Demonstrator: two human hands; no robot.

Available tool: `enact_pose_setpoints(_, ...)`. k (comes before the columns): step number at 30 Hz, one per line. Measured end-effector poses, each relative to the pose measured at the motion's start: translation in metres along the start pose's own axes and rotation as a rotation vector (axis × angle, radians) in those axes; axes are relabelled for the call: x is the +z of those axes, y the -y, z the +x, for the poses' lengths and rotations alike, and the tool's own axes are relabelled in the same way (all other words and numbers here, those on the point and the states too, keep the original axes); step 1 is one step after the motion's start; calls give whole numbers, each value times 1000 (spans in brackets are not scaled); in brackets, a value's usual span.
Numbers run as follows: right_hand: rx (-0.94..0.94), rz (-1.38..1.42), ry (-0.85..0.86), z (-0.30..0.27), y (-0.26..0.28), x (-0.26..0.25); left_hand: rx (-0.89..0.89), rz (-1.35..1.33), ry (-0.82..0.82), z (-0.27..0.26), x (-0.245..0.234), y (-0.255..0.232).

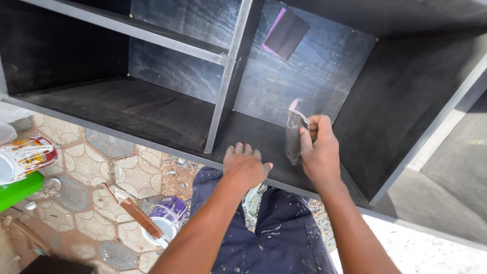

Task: The person sands the interior surfaces of a black metal shelving unit using a piece of sandpaper. They work on the bottom shelf and the vertical dividers, rubbing the sandpaper against the metal to smooth the surface.

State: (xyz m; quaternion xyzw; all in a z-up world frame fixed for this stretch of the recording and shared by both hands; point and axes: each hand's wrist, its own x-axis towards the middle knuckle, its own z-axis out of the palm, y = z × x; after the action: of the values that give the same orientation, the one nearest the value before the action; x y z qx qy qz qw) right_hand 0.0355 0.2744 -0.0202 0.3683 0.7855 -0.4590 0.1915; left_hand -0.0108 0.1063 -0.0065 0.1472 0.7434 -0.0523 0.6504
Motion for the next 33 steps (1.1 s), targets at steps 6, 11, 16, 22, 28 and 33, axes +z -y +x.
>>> enact_pose_setpoints(6, -253, -310, 403, 8, -9, 23, -86, -7, 234, 79, -24, 40)
enact_pose_setpoints(11, -55, -312, 706, 33, -51, 78, -177, 71, 294, 142, -16, 38)
enact_pose_setpoints(16, -161, -284, 667, 84, -100, 115, -278, 87, 319, 230, 14, 43)
enact_pose_setpoints(22, 234, -180, 688, 115, -81, 105, -377, 112, 278, 287, 12, 40)
enact_pose_setpoints(28, 12, -286, 749, 125, -132, 117, -322, 60, 210, 292, 14, 46)
enact_pose_setpoints(33, 276, -755, 639, 161, -298, 133, -163, -118, 127, 312, 39, 49)
